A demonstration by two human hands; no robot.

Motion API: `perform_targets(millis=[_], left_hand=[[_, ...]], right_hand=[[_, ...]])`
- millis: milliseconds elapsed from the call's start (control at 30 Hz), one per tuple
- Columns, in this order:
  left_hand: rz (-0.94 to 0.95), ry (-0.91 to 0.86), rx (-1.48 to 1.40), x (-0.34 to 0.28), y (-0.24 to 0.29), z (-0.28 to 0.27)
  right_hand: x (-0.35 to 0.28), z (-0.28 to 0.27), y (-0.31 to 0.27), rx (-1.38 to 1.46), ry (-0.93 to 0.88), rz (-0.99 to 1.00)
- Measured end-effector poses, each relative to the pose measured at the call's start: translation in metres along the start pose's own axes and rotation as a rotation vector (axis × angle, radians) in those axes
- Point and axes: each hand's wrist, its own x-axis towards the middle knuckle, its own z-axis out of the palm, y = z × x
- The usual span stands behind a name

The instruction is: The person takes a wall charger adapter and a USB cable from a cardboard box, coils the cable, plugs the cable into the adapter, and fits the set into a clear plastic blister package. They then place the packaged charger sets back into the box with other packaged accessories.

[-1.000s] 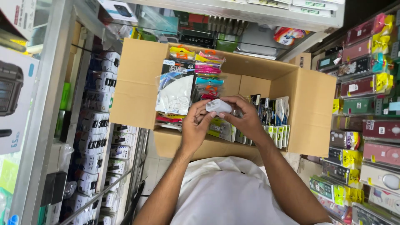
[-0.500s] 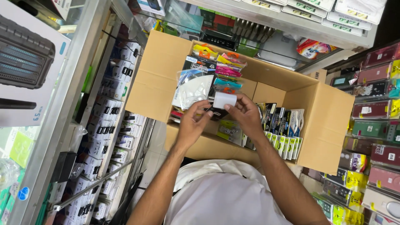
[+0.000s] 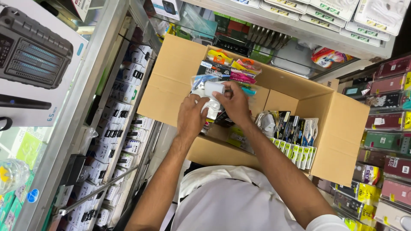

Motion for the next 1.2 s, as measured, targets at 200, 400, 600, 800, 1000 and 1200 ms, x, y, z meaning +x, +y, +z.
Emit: perform_targets(millis=[200,400,600,800,1000,1200], left_hand=[[0.021,-0.029,0.04,0.002,-0.01,0.008],[0.074,0.026,0.077,0.0,-0.018,0.018],[0.093,0.013,0.097,0.001,-0.019,0.016],[0.076,0.001,0.098,0.0,-0.018,0.013],[0.044,0.063,-0.158,-0.003,-0.018,0.008],[-0.278,0.089,-0.591,-0.011,-0.039,0.023]], right_hand=[[0.005,0.015,-0.01,-0.313,0.047,0.035],[0.006,0.021,-0.01,-0.445,0.1,-0.145],[0.013,0.022,-0.003,-0.477,0.118,-0.192],[0.021,0.021,-0.004,-0.495,0.075,-0.127],[0.029,0.016,0.002,-0.404,-0.048,0.004],[0.031,0.017,0.005,-0.38,-0.068,-0.005]])
